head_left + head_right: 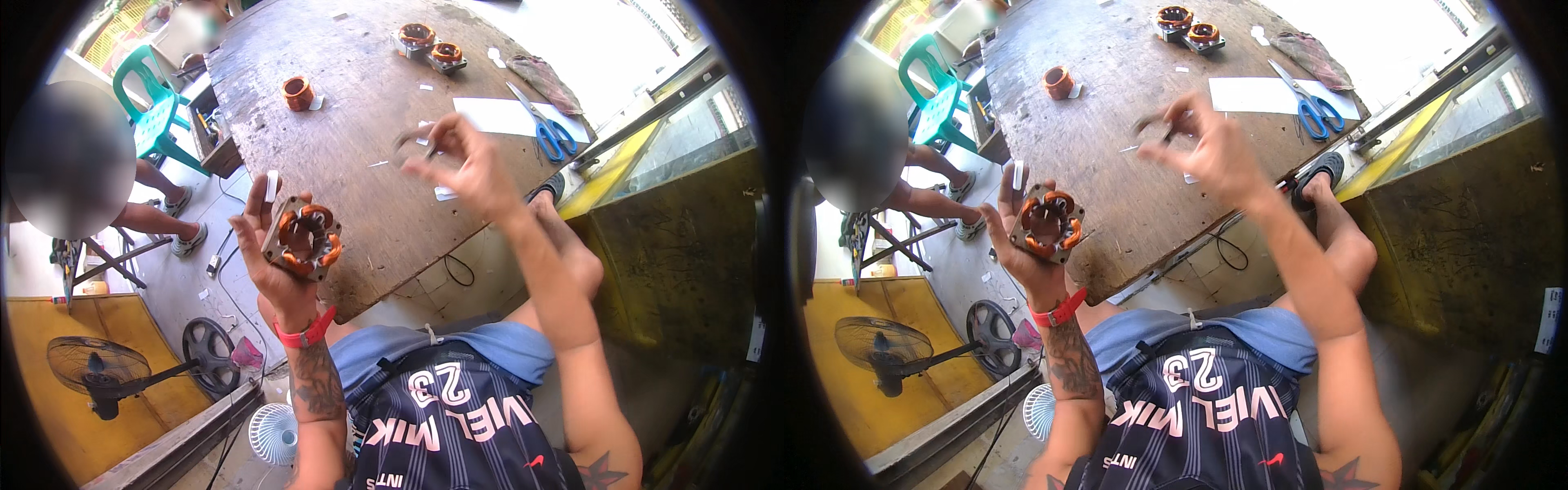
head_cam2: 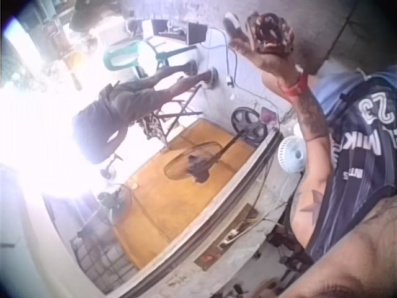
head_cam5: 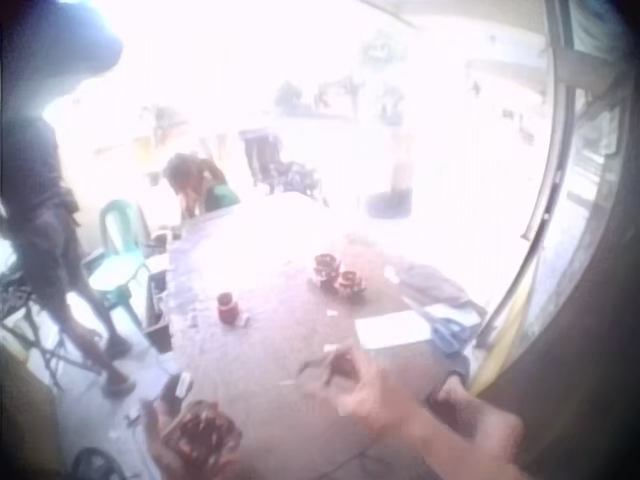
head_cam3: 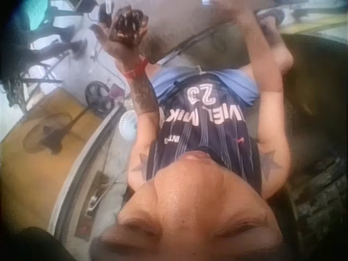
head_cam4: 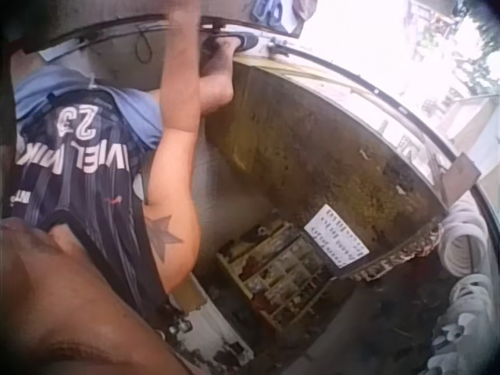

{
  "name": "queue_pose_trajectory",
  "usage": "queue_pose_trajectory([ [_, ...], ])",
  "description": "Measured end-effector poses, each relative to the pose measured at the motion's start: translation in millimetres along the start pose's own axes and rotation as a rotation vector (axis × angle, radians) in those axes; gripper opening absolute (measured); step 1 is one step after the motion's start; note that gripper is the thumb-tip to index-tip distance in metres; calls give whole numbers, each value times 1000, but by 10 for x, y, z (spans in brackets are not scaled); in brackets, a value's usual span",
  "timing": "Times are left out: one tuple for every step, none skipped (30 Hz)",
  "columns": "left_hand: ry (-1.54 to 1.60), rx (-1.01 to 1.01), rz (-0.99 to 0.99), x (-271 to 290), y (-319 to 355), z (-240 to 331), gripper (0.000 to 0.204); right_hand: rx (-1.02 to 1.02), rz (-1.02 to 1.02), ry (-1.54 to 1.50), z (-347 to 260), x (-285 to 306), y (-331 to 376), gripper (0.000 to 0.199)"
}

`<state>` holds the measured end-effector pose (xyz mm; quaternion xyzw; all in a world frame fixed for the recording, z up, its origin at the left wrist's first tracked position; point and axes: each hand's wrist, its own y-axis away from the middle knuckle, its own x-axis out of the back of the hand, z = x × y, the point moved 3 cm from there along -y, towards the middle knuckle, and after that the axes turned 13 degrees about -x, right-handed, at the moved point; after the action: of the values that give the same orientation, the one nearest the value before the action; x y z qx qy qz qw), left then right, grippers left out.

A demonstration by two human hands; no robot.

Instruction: The person assembles a small electrical component by hand, inserting copper wire coils and white insulating pieces into a metal block. They use scissors to trim wire ends and place finished coils on the table.

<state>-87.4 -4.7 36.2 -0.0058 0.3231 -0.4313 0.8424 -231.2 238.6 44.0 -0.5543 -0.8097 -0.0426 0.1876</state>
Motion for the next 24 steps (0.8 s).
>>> queue_pose_trajectory([
  [-25, -7, -22, -48, -39, -8, 82, -2, -53, 82, -43, -166, 163, 64],
  [-73, -3, -30, -94, -76, -15, 81, 60, -100, 176, -81, -336, 304, 68],
  [-109, -31, -56, -164, -69, -27, 79, 55, -70, 278, -90, -487, 398, 71],
  [-127, -12, -112, -227, -67, -35, 78, 115, -30, 388, -106, -619, 472, 75],
  [-192, -2, -118, -281, -51, -67, 77, 124, -31, 519, -84, -708, 497, 79],
  [-225, -21, -152, -338, -23, -92, 76, 179, 29, 491, -73, -729, 519, 83],
  [-313, 3, -150, -374, 3, -139, 74, 177, 46, 477, -40, -740, 539, 87],
  [-383, 6, -178, -411, 32, -179, 74, 159, 60, 460, -7, -740, 554, 91],
  [-452, 4, -206, -445, 33, -227, 73, 148, 47, 450, 27, -737, 554, 92],
  [-471, -39, -230, -475, 37, -263, 69, 147, 51, 464, 55, -735, 549, 93],
  [-504, -66, -245, -489, 51, -292, 65, 140, 41, 471, 78, -744, 556, 95],
  [-536, -93, -259, -502, 56, -322, 61, 147, 23, 467, 89, -761, 561, 96],
  [-614, -127, -287, -505, 51, -333, 58, 163, 41, 465, 85, -769, 570, 99],
  [-692, -162, -313, -512, 47, -338, 56, 141, 32, 474, 85, -777, 581, 99],
  [-740, -182, -319, -515, 33, -342, 55, 134, 24, 474, 71, -776, 590, 100],
  [-789, -226, -325, -520, 26, -325, 54, 130, 31, 469, 52, -748, 603, 101],
  [-741, -171, -301, -517, 13, -339, 55, 149, 47, 419, 20, -697, 645, 95],
  [-707, -129, -284, -513, 7, -341, 54, 172, 88, 369, -12, -600, 695, 90],
  [-673, -74, -257, -502, -5, -348, 54, 191, 93, 329, -17, -481, 718, 85],
  [-678, 25, -197, -473, 14, -362, 56, 129, 177, 342, 15, -292, 771, 75],
  [-655, 34, -205, -467, 30, -361, 58, 71, 229, 365, 86, -61, 772, 65],
  [-585, 26, -251, -473, 57, -364, 60, -31, 270, 395, 167, 113, 750, 55],
  [-553, 65, -260, -459, 85, -379, 63, -17, 283, 432, 215, 196, 725, 47],
  [-510, 76, -282, -446, 112, -386, 67, -42, 284, 472, 276, 251, 688, 39],
])
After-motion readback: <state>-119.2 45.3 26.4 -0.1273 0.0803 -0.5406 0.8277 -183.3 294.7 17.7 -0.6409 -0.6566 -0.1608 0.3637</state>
